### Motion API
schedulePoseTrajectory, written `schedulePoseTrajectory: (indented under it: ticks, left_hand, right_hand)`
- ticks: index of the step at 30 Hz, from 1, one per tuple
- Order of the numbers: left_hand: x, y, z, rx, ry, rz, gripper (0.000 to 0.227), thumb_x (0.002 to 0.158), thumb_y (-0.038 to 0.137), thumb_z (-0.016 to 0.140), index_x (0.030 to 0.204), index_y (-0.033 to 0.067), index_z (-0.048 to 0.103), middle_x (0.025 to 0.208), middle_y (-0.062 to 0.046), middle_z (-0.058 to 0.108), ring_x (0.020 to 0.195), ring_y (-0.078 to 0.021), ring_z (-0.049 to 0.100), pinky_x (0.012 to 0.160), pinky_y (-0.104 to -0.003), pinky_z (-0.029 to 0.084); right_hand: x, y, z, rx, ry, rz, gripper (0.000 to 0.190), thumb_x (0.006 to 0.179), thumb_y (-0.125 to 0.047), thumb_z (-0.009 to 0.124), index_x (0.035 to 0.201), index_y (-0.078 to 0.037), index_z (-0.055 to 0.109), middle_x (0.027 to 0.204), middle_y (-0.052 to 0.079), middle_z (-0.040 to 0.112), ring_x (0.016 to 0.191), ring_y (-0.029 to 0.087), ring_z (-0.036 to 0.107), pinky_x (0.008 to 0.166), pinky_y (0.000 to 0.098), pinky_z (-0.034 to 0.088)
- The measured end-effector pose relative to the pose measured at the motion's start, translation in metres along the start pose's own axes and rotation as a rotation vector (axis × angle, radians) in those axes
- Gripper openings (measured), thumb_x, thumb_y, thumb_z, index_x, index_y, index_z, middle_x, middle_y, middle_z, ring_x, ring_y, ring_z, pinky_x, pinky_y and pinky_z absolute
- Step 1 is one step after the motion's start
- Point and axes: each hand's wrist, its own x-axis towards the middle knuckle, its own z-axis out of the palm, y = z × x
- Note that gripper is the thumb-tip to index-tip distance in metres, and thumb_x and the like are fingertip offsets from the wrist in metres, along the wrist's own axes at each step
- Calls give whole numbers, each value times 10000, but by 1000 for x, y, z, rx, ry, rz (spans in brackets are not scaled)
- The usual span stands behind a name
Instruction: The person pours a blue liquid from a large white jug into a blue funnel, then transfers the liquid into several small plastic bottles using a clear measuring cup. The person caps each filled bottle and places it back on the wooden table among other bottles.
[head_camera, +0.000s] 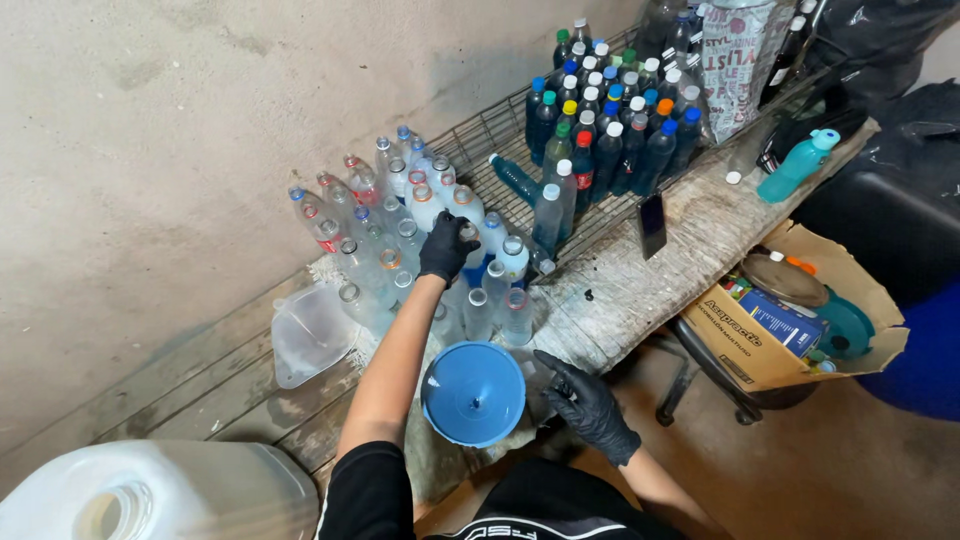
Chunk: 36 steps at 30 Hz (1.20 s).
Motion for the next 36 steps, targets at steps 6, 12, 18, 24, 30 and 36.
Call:
schedulePoseTrajectory:
  ticks: [6, 12, 18, 24, 30, 36]
  left_hand:
    - [-3, -23, 35, 46, -31, 21, 469, 840, 208, 937, 1257, 170, 725, 1518, -143, 537, 1148, -471, 698, 837, -601, 574]
    - [-1, -36, 55, 43, -104, -32, 566, 840, 223, 920, 1354, 147, 694, 1435, -159, 550, 1224, -440, 649, 951, -577, 563]
    - [-10, -24, 38, 114, -112, -89, 659, 818, 318, 883, 1431, 246, 652, 1428, -90, 581, 1212, -405, 677, 860, -601, 579]
    - [-21, -13, 25, 110, -60, -50, 810, 803, 277, 938, 1529, 236, 581, 1474, -140, 540, 1260, -415, 665, 930, -593, 587]
    - [-34, 20, -9, -99, 151, 333, 399, 967, 324, 841, 1289, 127, 714, 1237, -199, 670, 1120, -439, 656, 924, -556, 539]
    - [-46, 32, -1, -94, -233, 455, 483, 814, 337, 965, 1202, 172, 730, 1279, -130, 661, 1163, -369, 665, 937, -487, 555]
  right_hand:
    - [8, -2, 4, 36, 26, -23, 526, 1081, -210, 646, 1583, -74, 566, 1559, 153, 681, 1454, 316, 657, 1197, 453, 530]
    - [8, -6, 3, 40, 2, 1, 540, 1086, -252, 645, 1587, -69, 560, 1568, 157, 672, 1461, 320, 650, 1197, 452, 532]
    - [7, -4, 3, 89, 13, 7, 529, 1084, -236, 647, 1572, -46, 570, 1571, 168, 664, 1472, 317, 638, 1207, 448, 538]
    - [4, -4, 4, -6, 45, -38, 506, 1061, -177, 682, 1553, -85, 608, 1526, 134, 712, 1402, 279, 701, 1150, 398, 565]
    - [3, -13, 4, 37, -41, 59, 544, 1047, -230, 646, 1585, -168, 600, 1304, 6, 829, 697, 106, 608, 717, 338, 550]
    - [3, -15, 14, 100, -125, 49, 573, 1031, -291, 738, 1574, -149, 625, 1341, 9, 788, 804, 80, 644, 797, 321, 575]
